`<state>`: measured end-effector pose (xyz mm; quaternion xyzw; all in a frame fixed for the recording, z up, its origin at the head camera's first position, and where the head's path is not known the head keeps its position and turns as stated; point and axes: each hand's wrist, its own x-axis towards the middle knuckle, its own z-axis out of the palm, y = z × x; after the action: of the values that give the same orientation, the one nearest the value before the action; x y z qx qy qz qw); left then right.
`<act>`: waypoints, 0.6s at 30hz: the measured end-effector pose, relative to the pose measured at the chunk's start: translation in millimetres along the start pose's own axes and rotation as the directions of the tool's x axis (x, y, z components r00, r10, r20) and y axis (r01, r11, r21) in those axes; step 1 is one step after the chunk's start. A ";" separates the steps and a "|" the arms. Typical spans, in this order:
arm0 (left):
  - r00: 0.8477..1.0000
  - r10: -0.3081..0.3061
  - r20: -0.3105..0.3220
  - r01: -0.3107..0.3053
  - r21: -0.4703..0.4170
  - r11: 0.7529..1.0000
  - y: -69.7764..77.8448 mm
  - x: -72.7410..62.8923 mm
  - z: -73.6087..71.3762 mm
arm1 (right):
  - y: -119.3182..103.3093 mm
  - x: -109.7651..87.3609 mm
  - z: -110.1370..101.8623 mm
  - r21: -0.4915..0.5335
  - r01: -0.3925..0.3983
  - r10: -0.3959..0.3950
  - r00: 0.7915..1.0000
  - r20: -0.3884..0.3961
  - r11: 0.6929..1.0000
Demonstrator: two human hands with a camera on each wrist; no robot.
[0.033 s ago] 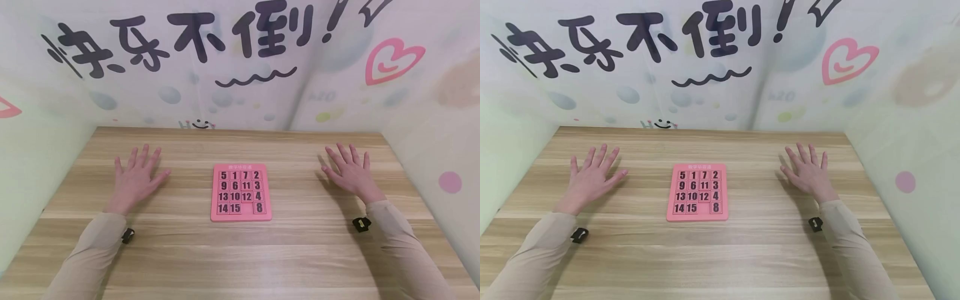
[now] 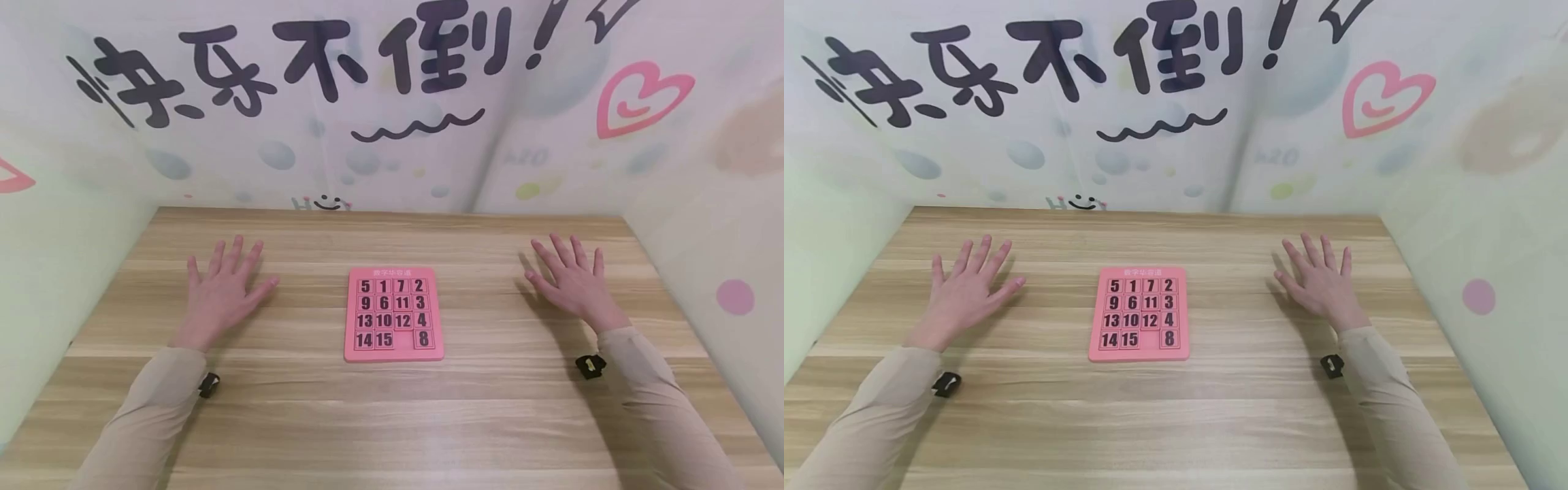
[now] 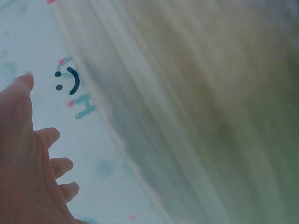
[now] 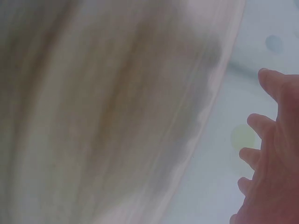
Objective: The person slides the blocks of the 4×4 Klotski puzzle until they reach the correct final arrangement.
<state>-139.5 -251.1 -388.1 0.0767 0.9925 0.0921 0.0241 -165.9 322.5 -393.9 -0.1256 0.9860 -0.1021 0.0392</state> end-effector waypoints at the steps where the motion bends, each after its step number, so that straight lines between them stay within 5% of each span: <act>1: 1.000 0.003 0.000 -0.003 0.004 1.000 -0.1 -0.1 0.0 | -0.5 -0.3 0.1 0.000 0.000 0.000 1.000 0.001 1.000; 18: 1.000 0.017 -0.004 -0.017 -0.002 1.000 5.7 -2.6 -1.1 | -5.0 -5.8 -5.5 -0.002 -0.010 0.010 1.000 0.011 1.000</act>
<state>-136.2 -246.2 -385.9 0.0851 0.9917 0.0935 0.0213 -159.7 320.3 -387.2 -0.1212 0.9865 -0.1005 0.0453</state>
